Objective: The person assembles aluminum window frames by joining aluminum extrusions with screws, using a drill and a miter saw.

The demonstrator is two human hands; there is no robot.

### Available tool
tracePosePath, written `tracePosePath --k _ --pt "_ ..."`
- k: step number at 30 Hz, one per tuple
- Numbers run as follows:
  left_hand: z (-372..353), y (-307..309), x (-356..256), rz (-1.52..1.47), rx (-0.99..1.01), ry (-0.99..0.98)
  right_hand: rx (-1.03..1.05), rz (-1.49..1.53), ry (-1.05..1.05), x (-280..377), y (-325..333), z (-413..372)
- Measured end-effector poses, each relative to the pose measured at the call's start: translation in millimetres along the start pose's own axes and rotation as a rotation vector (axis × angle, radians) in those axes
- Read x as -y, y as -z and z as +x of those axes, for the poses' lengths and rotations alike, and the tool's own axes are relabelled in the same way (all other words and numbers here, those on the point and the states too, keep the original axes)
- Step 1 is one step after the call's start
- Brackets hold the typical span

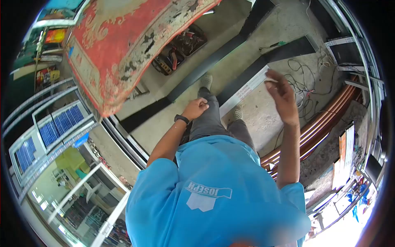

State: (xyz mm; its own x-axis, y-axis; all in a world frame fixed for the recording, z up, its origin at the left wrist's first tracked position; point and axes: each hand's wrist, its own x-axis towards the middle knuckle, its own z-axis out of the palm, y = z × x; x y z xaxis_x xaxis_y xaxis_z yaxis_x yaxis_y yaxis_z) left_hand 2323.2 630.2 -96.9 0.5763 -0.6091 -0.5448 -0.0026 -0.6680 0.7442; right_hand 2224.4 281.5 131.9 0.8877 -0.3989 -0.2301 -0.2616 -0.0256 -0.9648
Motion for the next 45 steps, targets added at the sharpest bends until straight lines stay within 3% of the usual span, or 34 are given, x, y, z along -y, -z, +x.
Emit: tracePosePath --k 5,10,15,16,17,18,20,22,24,28,30,31,34,36,37,39,40,45 --pt "92 54 16 0.084 0.146 -0.001 -0.225 -0.211 0.044 -12 -14 130" --pt "154 112 12 0.107 0.047 0.034 -0.260 -0.456 0.294 -2 -42 268" --pt "190 144 2 0.101 0.071 0.032 -0.259 -0.497 0.281 6 -55 319" --pt "200 138 21 0.044 0.059 -0.065 -0.282 -0.661 0.361 -18 -50 325" --pt "199 148 -15 0.039 0.072 -0.031 -0.252 -0.634 0.449 -14 -46 328" --pt "204 154 -36 0.063 0.060 -0.100 -0.251 -0.562 0.453 -22 -45 326" --pt "213 162 -72 -0.047 0.067 -0.060 -0.216 -0.387 0.185 -36 -45 315" --pt "229 169 -113 -0.105 0.058 -0.041 -0.198 -0.303 0.208 -43 -32 296" --pt "260 171 -129 -0.058 0.046 -0.129 -0.128 -0.208 -0.093 -60 -18 268" --pt "291 173 -210 0.023 0.106 -0.161 -0.047 -0.331 -0.189 -114 25 207" --pt "306 170 -244 0.077 0.084 -0.300 -0.028 -0.379 -0.336 -117 49 178" --pt "309 166 -255 0.103 0.088 -0.359 -0.017 -0.547 -0.200 -159 61 161" --pt "348 140 -252 -0.130 0.260 -0.333 -0.073 -0.605 -0.436 -141 88 130" --pt "347 131 -297 0.004 0.359 -0.146 -0.341 -0.658 -0.298 -179 98 103" --pt "353 123 -298 0.042 0.394 -0.258 -0.389 -0.588 -0.413 -154 105 95" --pt "341 106 -334 0.093 0.434 -0.333 -0.437 -0.537 -0.460 -132 117 77" --pt "339 97 -342 0.111 0.497 -0.321 -0.443 -0.363 -0.583 -96 126 75" --pt "338 30 -403 0.021 0.826 -0.303 -0.490 -0.346 -0.706 -126 168 40"
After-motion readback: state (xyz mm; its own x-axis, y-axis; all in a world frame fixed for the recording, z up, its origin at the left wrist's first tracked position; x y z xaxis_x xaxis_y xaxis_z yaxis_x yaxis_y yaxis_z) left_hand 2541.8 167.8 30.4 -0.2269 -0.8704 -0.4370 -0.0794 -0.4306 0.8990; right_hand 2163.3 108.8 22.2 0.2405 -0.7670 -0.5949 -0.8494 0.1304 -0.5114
